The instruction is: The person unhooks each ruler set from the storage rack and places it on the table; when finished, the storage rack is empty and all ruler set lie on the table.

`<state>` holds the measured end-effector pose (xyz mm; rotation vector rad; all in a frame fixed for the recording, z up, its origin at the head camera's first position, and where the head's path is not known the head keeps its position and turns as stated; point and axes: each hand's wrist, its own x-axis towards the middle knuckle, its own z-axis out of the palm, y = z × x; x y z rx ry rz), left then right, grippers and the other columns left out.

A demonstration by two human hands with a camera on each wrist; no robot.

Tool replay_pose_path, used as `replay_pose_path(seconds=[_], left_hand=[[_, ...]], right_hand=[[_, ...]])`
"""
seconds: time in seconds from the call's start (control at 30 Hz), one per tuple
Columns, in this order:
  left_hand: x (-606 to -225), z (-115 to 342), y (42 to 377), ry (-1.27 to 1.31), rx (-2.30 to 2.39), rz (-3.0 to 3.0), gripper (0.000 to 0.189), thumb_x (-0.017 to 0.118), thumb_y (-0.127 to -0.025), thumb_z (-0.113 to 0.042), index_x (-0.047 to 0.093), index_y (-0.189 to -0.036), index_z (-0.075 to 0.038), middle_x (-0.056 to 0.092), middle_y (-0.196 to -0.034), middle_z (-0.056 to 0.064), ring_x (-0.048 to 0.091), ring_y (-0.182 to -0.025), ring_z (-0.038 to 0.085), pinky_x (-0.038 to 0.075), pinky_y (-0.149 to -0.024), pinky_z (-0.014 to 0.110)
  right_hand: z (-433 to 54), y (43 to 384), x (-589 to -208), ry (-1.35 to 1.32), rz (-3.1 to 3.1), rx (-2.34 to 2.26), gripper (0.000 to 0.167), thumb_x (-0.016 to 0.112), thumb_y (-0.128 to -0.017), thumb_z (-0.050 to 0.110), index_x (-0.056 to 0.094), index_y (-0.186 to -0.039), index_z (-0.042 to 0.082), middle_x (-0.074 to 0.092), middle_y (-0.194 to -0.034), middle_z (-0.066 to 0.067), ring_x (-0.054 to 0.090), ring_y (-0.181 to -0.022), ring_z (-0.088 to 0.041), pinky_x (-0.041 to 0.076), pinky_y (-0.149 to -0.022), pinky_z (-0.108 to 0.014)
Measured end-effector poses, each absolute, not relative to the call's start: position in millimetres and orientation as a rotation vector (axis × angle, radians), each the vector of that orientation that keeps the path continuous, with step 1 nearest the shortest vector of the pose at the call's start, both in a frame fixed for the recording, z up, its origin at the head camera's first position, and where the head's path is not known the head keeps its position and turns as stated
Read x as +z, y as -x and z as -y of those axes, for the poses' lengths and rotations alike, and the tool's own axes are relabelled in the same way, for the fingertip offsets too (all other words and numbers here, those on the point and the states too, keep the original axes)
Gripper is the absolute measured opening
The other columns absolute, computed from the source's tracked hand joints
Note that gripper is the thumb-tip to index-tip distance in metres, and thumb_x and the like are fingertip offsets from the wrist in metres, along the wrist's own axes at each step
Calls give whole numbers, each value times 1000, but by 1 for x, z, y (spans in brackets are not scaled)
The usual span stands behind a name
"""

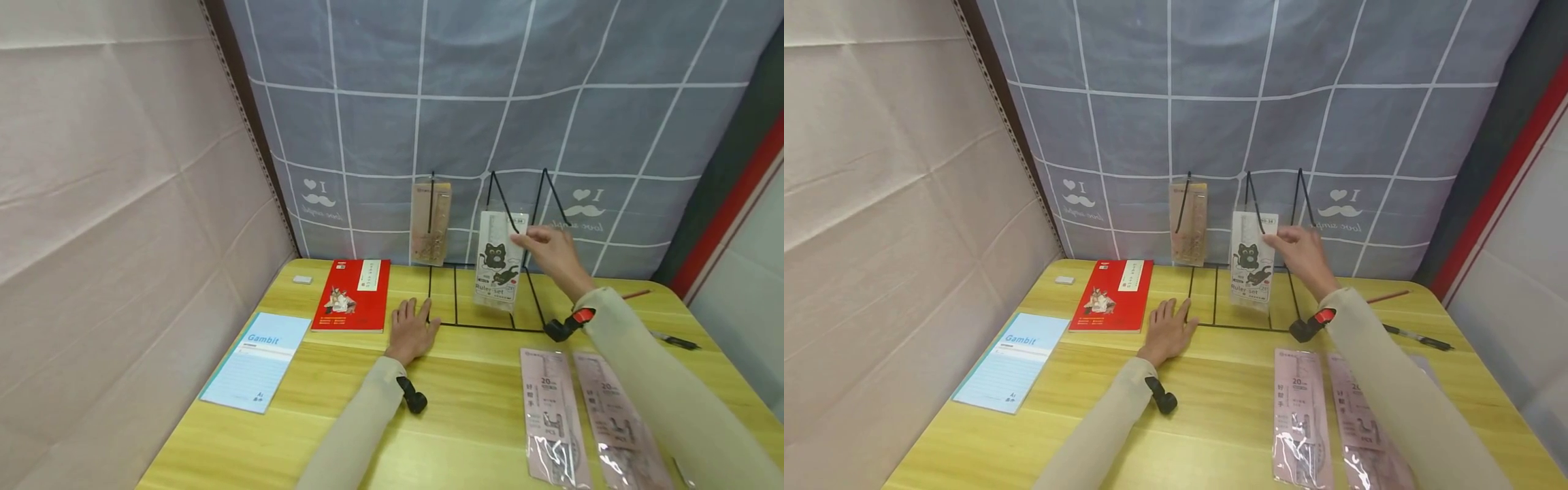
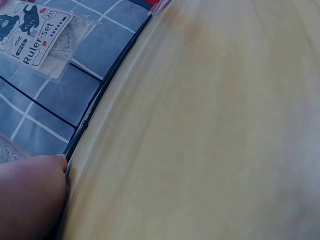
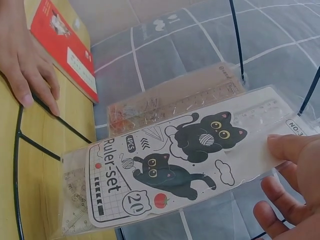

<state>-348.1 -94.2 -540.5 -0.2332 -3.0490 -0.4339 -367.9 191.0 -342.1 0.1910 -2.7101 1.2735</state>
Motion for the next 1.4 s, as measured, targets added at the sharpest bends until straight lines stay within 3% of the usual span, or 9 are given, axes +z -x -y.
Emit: replay_pose_path(seconds=[0.67,0.9,1.23,1.4], left_hand=[[-536,97,348,245,-455,3047,62,26,-111,-55,24,-167,-27,23,-169,15,18,-158,37,18,-127,57],[-538,97,350,231,-466,3079,64,24,-110,-58,19,-168,-30,19,-172,13,14,-160,36,15,-128,56],[-535,96,346,242,-511,3066,63,29,-111,-55,23,-167,-28,21,-171,15,15,-160,37,15,-128,57],[-535,96,346,253,-496,3053,62,29,-111,-54,24,-167,-26,22,-170,15,16,-159,38,16,-127,57]], right_hand=[[-192,326,-348,-59,2746,1401,93,59,-90,76,54,-149,3,35,-168,-14,31,-154,-45,28,-121,-68],[-197,315,-349,-54,2779,1387,95,60,-90,76,54,-149,2,31,-170,-14,25,-156,-47,22,-122,-68],[-201,295,-349,-80,2776,1385,92,61,-90,76,58,-146,3,34,-168,-14,22,-157,-46,20,-122,-71],[-201,283,-348,-34,2823,1383,98,59,-86,81,55,-149,6,31,-170,-12,20,-158,-47,19,-121,-73]])
